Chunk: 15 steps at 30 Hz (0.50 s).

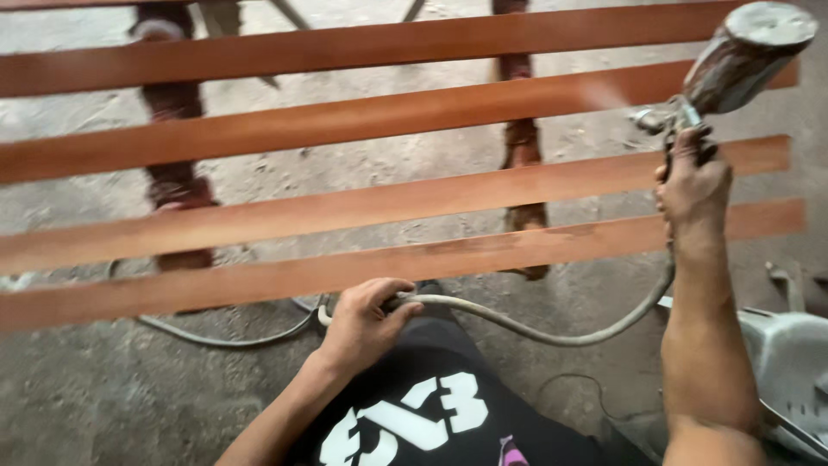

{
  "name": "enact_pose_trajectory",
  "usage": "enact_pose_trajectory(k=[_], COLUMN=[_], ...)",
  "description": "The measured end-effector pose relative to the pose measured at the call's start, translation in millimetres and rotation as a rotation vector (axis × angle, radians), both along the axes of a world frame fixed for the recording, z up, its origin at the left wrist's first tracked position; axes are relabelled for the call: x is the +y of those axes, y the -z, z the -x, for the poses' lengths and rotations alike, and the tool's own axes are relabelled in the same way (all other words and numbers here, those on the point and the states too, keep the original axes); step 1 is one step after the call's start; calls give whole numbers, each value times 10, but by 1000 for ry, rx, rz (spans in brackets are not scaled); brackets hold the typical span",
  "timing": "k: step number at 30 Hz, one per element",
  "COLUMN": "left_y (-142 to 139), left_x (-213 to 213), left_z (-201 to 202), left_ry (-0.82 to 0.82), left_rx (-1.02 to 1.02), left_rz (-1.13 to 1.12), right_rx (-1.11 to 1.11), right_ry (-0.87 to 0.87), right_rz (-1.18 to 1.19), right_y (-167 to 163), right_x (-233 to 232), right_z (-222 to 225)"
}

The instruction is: The person uses a spray gun to apply a reddish-brown finish to wooden planks and a wooden bench. They move around the workshop, refilling the spray gun from a container, and continue spraying different sections of the bench and planks.

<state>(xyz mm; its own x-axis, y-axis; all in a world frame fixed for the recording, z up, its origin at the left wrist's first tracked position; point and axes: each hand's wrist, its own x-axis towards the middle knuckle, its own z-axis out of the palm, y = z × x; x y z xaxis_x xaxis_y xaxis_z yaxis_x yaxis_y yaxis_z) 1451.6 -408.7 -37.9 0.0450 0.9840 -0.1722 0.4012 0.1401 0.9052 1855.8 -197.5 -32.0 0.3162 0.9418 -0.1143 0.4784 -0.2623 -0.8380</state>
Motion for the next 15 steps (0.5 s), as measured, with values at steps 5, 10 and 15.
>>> enact_pose_trajectory(k=[5, 10, 15], left_y=[-11, 6, 104], left_x=[-561, -1188, -1903], left_z=[916, 1852, 2684], left_ry=[-216, -394, -546], left_rx=[-24, 18, -17], left_rz=[-15, -49, -125], right_rx=[200, 258, 288], right_ry=[-199, -277, -369], right_rz=[-34, 29, 43], right_y=[158, 177, 169], right_x=[-271, -540, -885], right_z=[1248, 2499, 3775])
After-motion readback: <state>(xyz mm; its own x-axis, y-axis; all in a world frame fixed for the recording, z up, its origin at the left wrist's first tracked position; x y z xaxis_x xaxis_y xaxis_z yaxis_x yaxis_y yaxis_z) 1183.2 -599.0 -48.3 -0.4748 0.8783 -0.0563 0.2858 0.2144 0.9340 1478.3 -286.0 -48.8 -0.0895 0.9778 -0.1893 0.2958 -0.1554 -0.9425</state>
